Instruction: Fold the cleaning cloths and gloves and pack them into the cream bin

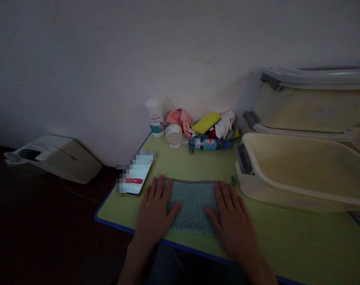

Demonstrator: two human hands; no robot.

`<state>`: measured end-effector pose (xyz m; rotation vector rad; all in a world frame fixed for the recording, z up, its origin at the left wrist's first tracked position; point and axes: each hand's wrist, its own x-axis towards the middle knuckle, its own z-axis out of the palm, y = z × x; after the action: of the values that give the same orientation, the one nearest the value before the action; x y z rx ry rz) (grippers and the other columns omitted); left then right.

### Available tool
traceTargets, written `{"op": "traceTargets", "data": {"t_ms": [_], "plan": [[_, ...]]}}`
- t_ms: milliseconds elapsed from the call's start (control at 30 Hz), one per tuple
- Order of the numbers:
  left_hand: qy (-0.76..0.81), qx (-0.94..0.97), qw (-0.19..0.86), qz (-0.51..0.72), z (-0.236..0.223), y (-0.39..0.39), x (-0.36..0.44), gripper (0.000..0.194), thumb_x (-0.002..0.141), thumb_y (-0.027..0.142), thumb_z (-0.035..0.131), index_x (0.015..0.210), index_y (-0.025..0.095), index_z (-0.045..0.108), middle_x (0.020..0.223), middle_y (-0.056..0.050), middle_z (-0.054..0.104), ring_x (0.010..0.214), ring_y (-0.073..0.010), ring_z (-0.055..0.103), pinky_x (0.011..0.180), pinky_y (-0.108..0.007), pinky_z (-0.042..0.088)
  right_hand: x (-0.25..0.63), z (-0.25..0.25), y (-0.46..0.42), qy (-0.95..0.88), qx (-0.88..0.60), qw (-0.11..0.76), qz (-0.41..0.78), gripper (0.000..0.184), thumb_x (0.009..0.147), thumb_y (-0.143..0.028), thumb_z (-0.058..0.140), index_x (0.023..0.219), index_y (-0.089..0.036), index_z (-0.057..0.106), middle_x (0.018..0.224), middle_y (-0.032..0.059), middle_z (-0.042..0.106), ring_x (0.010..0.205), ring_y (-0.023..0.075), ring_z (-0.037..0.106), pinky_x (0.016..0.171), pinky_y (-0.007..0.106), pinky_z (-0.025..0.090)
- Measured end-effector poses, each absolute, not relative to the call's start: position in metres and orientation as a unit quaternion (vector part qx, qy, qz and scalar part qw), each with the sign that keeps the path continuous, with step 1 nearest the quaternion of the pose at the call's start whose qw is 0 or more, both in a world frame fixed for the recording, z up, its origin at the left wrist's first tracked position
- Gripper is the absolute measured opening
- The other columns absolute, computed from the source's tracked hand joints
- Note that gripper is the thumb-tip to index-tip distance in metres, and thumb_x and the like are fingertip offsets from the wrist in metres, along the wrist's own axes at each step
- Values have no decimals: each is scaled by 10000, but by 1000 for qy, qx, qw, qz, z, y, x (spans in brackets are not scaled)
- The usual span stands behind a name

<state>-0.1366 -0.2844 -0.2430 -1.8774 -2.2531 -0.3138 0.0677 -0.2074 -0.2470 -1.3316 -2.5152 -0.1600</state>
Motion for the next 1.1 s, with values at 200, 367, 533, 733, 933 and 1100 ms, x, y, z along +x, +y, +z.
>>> {"op": "traceTargets", "data": {"t_ms": [200, 367, 533, 733, 933, 1100], "plan": [[-762, -633, 85, -107, -243, -285, -138, 653, 871, 524, 401, 1407, 164, 306, 1483, -156, 275, 1362, -334, 246, 1035, -518, 347, 70, -248, -207, -880, -449, 146, -60, 671, 905, -533, 270, 1345, -49, 421, 1402, 176, 408, 1306, 368, 329, 994, 530, 372], [-753, -640, 95, -122, -229, -300, -146, 655, 887, 501, 381, 1407, 119, 267, 1490, -180, 244, 1380, -297, 209, 1057, -498, 333, 70, -244, -208, -888, -426, 160, -70, 706, 907, -537, 260, 1348, -1, 389, 1395, 236, 389, 1319, 369, 305, 992, 534, 374], [-775, -615, 74, -128, -231, -309, -145, 510, 937, 318, 285, 1368, 46, 316, 1461, -204, 299, 1360, -267, 273, 1059, -460, 360, 58, -243, -216, -890, -410, 190, -60, 619, 934, -435, 247, 1350, 5, 373, 1401, 244, 375, 1322, 360, 302, 989, 532, 383], [-787, -594, 31, -162, -252, -302, -144, 523, 906, 350, 350, 1356, 83, 360, 1459, -184, 314, 1346, -286, 302, 1048, -479, 371, 66, -246, -210, -878, -409, 249, -36, 475, 924, -346, 311, 1233, -55, 523, 1349, 208, 454, 1280, 363, 366, 926, 521, 450], [-817, -542, 10, -197, -221, -269, -161, 360, 885, 152, 370, 1206, 111, 529, 1243, -144, 569, 1160, -244, 537, 984, -410, 442, 92, -240, -207, -851, -411, 328, 2, 347, 891, -145, 308, 1098, -129, 586, 1164, 164, 568, 1053, 268, 544, 839, 457, 499], [-828, -542, -25, -139, -207, -247, -166, 326, 842, 67, 421, 1106, 130, 603, 1078, -113, 627, 1039, -233, 582, 891, -360, 473, 96, -243, -214, -844, -415, 341, -14, 307, 882, -132, 319, 1027, -135, 589, 1054, 155, 596, 932, 248, 565, 755, 416, 511]]}}
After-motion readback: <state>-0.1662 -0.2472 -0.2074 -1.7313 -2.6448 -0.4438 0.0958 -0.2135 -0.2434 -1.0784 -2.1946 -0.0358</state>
